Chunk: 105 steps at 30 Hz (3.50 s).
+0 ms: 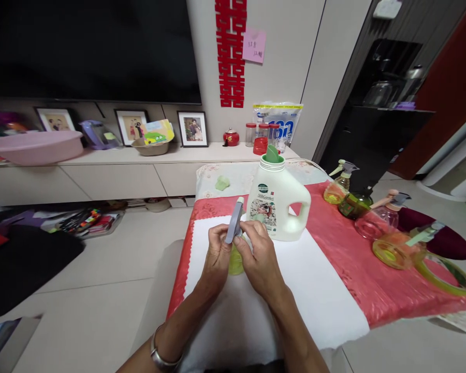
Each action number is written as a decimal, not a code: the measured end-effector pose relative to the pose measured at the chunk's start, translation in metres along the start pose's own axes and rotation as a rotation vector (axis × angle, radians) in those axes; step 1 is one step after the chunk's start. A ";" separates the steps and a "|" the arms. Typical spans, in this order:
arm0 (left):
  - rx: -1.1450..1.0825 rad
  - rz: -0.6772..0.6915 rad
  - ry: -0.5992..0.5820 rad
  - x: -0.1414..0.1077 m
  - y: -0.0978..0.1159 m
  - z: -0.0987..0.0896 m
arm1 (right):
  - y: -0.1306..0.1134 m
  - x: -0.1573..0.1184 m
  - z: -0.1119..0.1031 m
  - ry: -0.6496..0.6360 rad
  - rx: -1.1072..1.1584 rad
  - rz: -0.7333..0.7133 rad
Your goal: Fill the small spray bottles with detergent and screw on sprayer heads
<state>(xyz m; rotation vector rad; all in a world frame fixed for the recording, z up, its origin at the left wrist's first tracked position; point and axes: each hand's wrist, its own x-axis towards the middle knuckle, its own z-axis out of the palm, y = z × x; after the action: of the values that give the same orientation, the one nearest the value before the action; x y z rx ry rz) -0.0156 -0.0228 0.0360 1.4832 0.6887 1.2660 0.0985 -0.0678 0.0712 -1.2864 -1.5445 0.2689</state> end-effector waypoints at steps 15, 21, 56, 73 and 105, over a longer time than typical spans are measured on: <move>0.050 -0.087 -0.060 -0.004 0.007 -0.010 | 0.009 -0.008 0.023 0.237 -0.015 0.038; 0.068 -0.066 -0.065 -0.004 0.004 -0.008 | 0.009 -0.011 0.029 0.267 -0.002 0.091; -0.003 -0.052 -0.068 -0.004 -0.002 -0.006 | 0.027 -0.014 0.035 0.126 0.644 0.333; -0.081 -0.099 -0.015 -0.002 -0.005 -0.002 | 0.046 -0.005 0.017 -0.033 0.579 0.172; -0.040 -0.095 0.033 -0.001 0.006 0.005 | 0.026 0.014 -0.002 -0.192 0.369 0.065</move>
<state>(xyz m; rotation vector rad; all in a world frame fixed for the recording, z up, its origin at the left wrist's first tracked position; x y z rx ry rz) -0.0126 -0.0273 0.0414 1.3840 0.7429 1.2265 0.1166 -0.0465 0.0616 -1.0407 -1.5255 0.7026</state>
